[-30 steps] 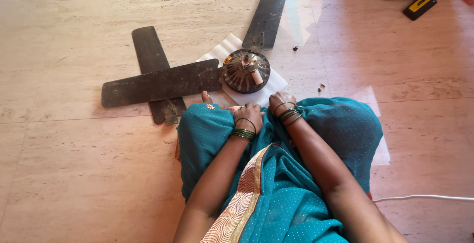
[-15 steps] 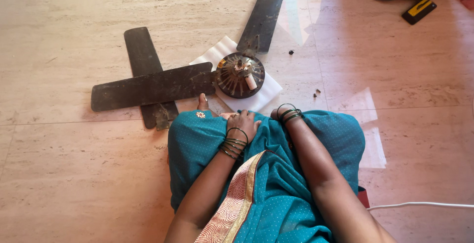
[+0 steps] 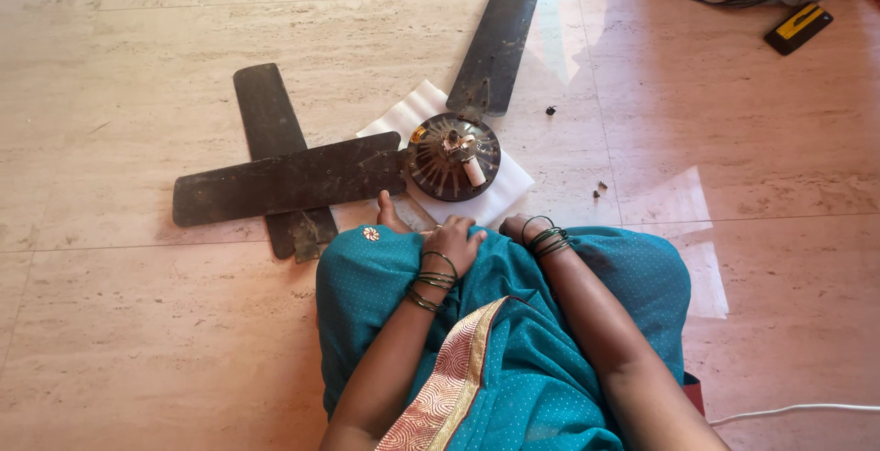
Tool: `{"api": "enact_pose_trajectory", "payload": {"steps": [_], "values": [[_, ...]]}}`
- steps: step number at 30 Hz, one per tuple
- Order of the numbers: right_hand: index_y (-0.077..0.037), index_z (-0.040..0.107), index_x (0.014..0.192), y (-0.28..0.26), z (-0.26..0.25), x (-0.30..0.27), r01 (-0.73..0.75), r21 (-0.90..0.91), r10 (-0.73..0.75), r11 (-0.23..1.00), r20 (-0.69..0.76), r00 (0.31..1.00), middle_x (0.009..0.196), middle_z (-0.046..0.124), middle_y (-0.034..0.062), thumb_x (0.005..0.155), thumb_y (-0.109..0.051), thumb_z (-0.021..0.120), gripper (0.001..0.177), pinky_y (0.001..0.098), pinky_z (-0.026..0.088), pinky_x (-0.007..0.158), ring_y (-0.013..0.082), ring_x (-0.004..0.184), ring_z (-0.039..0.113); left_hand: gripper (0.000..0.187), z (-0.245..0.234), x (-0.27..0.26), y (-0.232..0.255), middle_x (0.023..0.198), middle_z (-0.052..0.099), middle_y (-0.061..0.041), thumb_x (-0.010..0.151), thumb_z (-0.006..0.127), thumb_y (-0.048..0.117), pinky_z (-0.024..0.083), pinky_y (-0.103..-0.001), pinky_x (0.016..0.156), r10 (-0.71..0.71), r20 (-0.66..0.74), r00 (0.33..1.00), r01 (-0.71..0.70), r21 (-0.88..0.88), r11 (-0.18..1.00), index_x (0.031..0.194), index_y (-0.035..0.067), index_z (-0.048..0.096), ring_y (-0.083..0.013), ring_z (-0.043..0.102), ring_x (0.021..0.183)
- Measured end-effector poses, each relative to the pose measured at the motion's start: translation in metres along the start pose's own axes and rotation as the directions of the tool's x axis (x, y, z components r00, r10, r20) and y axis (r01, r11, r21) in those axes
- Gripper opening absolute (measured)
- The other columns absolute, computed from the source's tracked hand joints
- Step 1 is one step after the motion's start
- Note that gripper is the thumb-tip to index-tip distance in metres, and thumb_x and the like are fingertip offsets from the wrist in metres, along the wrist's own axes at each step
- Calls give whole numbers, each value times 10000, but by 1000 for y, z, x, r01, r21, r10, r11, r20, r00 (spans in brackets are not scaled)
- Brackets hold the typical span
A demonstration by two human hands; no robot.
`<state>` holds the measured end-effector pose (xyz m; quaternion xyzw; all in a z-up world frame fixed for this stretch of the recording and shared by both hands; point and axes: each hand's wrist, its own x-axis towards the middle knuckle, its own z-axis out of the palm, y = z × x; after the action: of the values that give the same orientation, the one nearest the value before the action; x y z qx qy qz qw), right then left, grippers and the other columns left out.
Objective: The person sits on the floor and uses a screwdriver to tighten screws on the mounting bracket of a ceiling fan blade. They adjust the fan blade and continue to secure it to the motor housing.
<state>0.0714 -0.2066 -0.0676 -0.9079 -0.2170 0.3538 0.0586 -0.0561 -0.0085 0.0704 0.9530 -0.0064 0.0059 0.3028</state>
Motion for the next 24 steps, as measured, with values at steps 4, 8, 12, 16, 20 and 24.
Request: {"api": "enact_pose_trajectory", "payload": {"steps": [4, 8, 12, 16, 20, 24], "values": [[-188, 769, 1121, 0, 0, -1, 65, -21, -66, 998, -24, 998, 1183, 736, 133, 872, -293, 635, 303, 445, 547, 959, 323, 1134, 688, 406, -38, 3, -19, 1203, 700, -138, 960, 653, 425, 532, -474, 929, 25, -184, 983, -53, -152, 987, 1198, 100, 706, -331, 712, 1012], [-175, 779, 1103, 0, -1, -4, 50, -7, -50, 999, -27, 998, 1177, 739, 139, 890, -310, 624, 296, 444, 547, 959, 323, 1133, 690, 430, -94, -1, -68, 1253, 657, -140, 991, 631, 445, 579, -407, 920, -18, -371, 928, -76, -238, 968, 1229, 92, 692, -285, 691, 1115], [-163, 779, 1091, -5, -7, -7, 55, -8, -56, 998, -24, 998, 1182, 727, 158, 918, -322, 601, 294, 454, 540, 962, 336, 1142, 680, 447, -128, -19, -148, 1383, 623, -133, 1000, 616, 453, 520, -456, 1032, -165, -453, 876, 70, -219, 973, 1300, 125, 665, -292, 640, 1233], [-160, 776, 1080, -8, -12, -15, 58, -24, -58, 998, -36, 998, 1177, 728, 159, 921, -331, 594, 296, 461, 547, 953, 346, 1142, 681, 649, -109, -30, -234, 1561, 424, -167, 960, 627, 491, 404, -551, 1094, -245, -407, 880, 279, 27, 960, 1508, 191, 450, -361, 434, 1422], [-172, 768, 1095, -9, -12, -25, 26, -1, -27, 1000, -49, 998, 1176, 726, 160, 901, -334, 610, 298, 469, 551, 942, 355, 1139, 680, 835, -66, -45, -298, 1694, 106, -37, 943, 561, 572, 283, -636, 1117, -521, -15, 854, 492, 354, 796, 1602, 367, 91, -329, 182, 1539], [-169, 768, 1086, -8, -14, -26, 27, 5, -26, 1000, -72, 997, 1150, 745, 164, 892, -351, 625, 302, 462, 557, 938, 352, 1119, 694, 715, -19, -70, -320, 1735, 55, -5, 1007, 437, 498, 317, -659, 1091, -525, -77, 847, 494, 477, 727, 1615, 401, 74, -308, 177, 1555]]}}
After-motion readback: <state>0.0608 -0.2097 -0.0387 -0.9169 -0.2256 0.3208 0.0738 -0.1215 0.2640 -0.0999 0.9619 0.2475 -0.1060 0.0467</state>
